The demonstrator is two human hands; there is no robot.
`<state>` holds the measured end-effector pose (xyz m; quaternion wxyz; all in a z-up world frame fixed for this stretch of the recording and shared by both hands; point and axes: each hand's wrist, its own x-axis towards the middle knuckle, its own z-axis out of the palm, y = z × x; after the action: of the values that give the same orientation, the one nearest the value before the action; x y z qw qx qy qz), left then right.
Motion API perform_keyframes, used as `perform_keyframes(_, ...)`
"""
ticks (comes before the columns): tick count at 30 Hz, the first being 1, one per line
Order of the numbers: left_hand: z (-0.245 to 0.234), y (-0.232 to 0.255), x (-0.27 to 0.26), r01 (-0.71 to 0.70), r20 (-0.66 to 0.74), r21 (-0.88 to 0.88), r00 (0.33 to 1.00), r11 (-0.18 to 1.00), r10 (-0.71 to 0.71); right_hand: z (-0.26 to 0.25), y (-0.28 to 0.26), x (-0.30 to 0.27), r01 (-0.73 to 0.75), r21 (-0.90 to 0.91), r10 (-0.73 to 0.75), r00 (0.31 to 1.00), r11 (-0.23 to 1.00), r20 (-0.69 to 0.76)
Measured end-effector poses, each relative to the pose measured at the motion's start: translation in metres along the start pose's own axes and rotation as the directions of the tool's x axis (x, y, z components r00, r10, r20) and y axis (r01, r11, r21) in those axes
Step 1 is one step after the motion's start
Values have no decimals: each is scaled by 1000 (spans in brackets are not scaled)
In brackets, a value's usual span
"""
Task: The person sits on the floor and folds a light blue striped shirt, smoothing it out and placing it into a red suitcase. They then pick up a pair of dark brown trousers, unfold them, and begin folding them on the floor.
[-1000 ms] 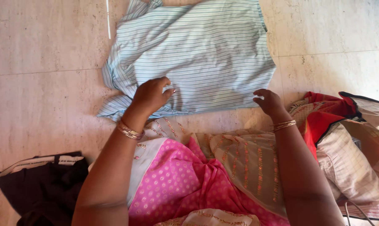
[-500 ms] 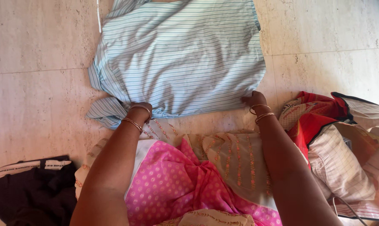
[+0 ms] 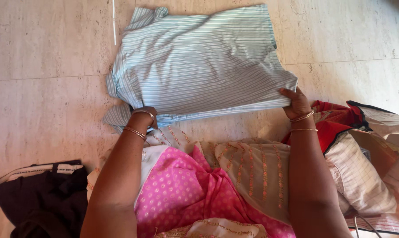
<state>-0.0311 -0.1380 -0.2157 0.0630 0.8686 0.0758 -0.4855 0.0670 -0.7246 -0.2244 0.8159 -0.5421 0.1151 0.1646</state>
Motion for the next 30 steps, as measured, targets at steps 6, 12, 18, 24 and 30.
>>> perform_keyframes(6,13,-17,7,86,40,48,995,995,-88,-6,20,8,-392,-818,169,920,422,-353)
perform_keyframes(12,30,-42,20,291,152,50,943,955,-296,0,13,-21,-405,-869,155,914,285,-375)
perform_keyframes(18,52,-71,14,337,63,35,939,941,-339,7,7,-43,-245,-968,185,950,-61,-252)
perform_keyframes(24,30,-73,22,302,59,3,952,953,-301,4,9,-44,-201,-934,204,942,-296,-267)
perform_keyframes(30,0,-77,-11,47,-445,-128,890,991,-100,-14,11,-24,-408,-910,217,884,-71,-414)
